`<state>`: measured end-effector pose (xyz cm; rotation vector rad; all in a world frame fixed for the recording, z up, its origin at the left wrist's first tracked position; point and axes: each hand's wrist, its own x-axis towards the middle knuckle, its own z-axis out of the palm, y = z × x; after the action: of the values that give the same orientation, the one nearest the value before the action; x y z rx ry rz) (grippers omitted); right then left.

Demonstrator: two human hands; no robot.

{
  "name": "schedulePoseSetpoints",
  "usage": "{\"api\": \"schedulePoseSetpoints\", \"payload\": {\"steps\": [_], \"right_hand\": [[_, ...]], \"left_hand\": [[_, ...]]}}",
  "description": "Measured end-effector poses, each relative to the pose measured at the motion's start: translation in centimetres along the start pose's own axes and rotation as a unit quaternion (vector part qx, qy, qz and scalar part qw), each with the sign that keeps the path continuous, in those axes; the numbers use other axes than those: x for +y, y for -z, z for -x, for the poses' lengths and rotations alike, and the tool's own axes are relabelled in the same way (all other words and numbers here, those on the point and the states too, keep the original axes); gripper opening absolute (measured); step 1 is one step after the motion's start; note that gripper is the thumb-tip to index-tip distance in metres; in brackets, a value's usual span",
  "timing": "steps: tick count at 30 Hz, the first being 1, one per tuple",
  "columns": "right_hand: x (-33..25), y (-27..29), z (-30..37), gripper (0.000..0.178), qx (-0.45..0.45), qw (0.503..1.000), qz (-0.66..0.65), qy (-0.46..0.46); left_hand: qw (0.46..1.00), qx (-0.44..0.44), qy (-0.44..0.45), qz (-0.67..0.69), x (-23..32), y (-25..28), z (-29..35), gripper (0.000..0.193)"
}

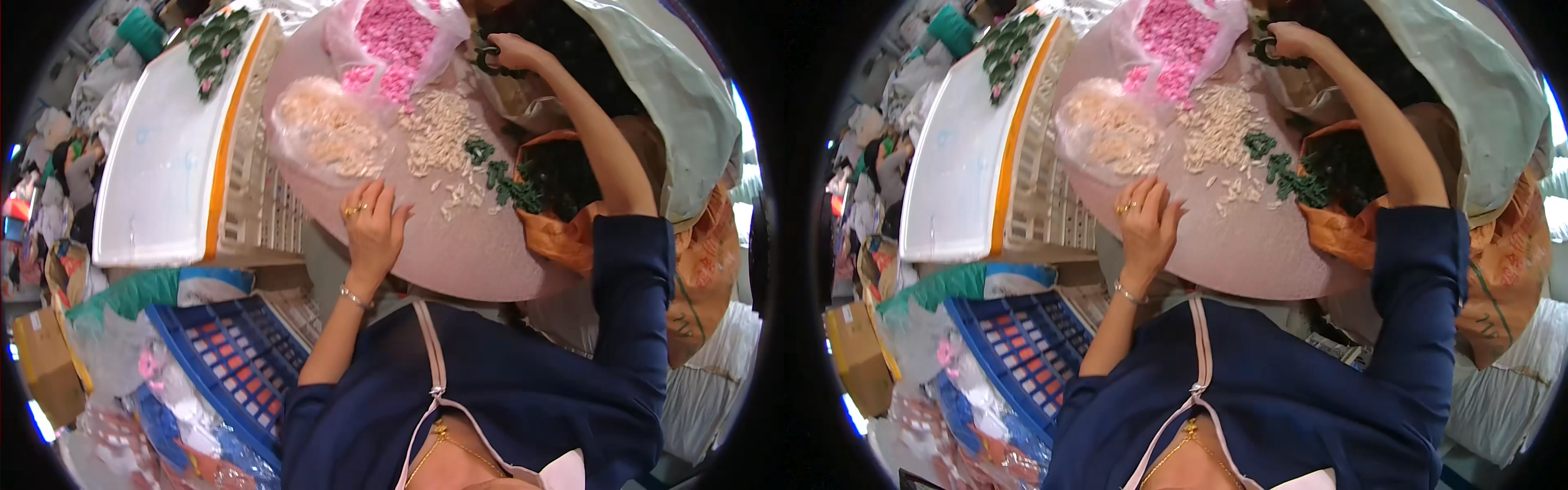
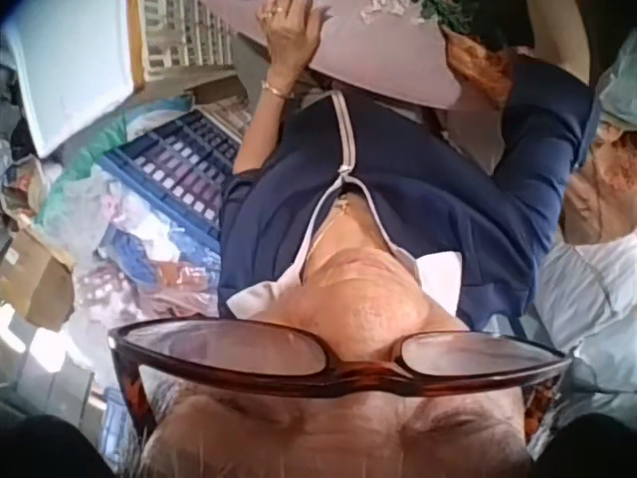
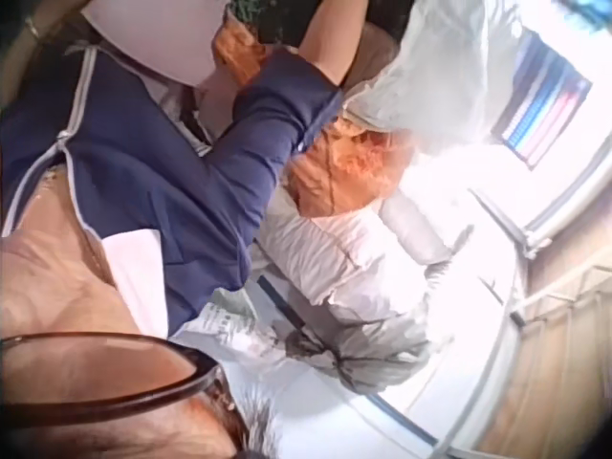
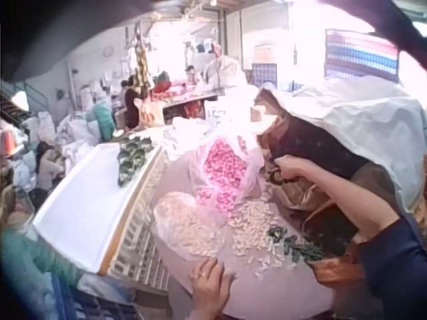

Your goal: Attaching small decorative plastic pieces to green plastic toy frames at a workspace.

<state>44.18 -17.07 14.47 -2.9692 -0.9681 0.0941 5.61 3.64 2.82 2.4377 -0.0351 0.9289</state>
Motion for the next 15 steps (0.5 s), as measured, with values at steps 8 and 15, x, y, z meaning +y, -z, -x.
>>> {"api": "schedulePoseSetpoints", "payload": {"steps": [8, 15], "right_hand": [[-21.9, 3.8, 19.5, 0.031, -0.012, 0.948, 0.044, 0.316], [-25.8, -3.4, 22.0, 0.034, 0.009, 0.937, 0.113, 0.33]], "left_hand": [[0.745, 0.033, 0.216, 0.63, 2.8, 2.2, 0.4, 0.066], [0.814, 0.003, 0.296, 0.5, 1.6, 3.0, 1.3, 0.041]]}}
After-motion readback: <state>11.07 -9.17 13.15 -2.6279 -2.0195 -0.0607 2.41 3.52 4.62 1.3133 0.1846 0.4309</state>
